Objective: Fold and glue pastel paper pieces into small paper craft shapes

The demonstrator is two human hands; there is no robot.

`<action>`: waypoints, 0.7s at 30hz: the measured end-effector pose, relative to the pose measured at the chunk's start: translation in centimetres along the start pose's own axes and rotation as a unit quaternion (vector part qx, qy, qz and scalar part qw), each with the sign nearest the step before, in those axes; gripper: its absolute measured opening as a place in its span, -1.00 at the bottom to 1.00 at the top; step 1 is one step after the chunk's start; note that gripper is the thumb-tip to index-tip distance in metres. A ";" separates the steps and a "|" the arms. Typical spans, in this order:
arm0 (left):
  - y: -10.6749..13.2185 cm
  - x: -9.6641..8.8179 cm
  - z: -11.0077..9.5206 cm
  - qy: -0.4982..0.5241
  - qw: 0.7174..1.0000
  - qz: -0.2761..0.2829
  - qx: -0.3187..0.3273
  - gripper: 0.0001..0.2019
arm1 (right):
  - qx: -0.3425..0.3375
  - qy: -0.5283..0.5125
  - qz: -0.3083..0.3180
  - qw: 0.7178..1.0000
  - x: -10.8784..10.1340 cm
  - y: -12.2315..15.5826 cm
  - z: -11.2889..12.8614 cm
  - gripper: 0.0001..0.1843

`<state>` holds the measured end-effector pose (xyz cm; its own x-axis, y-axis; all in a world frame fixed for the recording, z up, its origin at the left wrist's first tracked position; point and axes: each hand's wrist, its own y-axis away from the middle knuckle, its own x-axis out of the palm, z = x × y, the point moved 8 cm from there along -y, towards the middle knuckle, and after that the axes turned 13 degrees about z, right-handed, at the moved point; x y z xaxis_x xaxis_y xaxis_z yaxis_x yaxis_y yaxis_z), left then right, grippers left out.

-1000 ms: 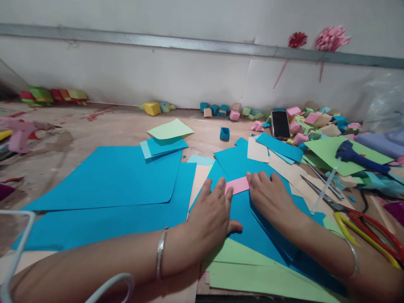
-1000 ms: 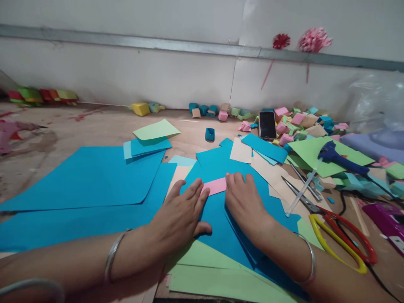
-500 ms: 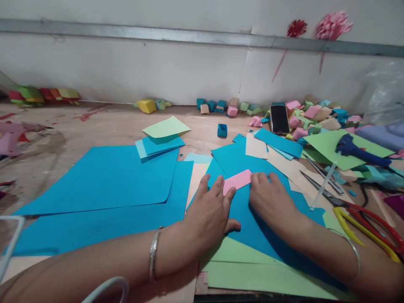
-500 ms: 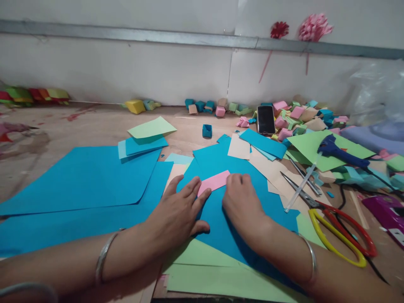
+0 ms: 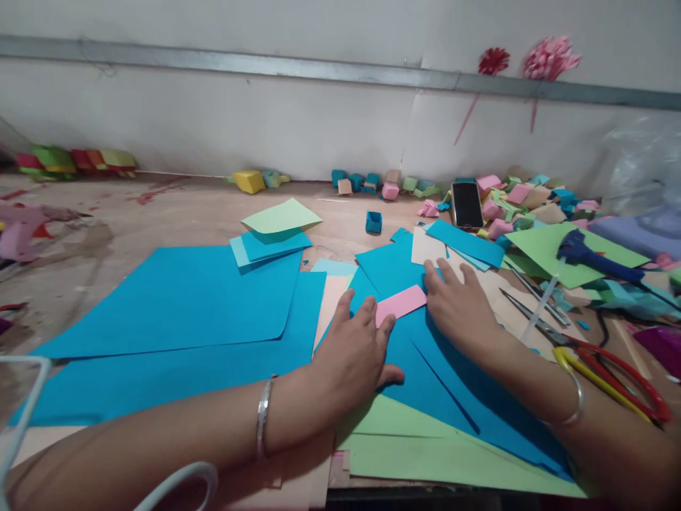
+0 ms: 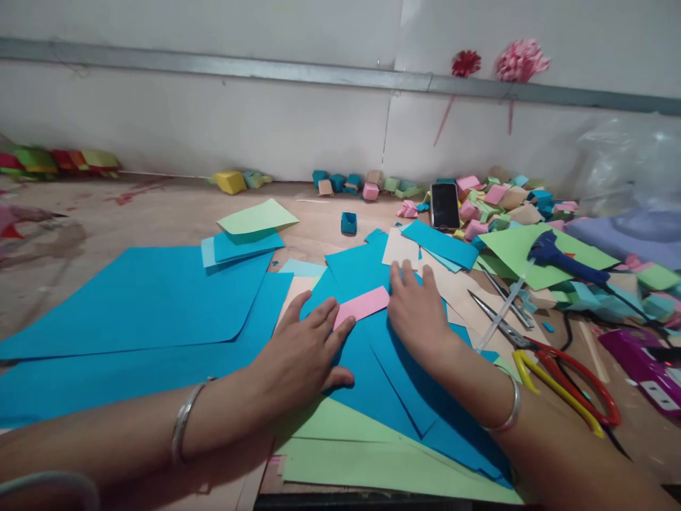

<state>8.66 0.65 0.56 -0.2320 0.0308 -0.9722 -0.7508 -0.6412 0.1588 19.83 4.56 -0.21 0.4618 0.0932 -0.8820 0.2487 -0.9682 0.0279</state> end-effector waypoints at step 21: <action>-1.9 -0.1 6.3 0.227 0.965 -0.114 -0.064 -0.65 | -0.012 -0.369 -0.030 0.929 1.1 -1.5 -3.2 -0.39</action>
<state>6.25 6.67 1.44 0.2467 -0.1389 -0.9591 -0.6612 -0.7477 -0.0618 22.69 6.89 0.24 -0.2605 -0.0462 -0.9644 0.2784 -0.9600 -0.0292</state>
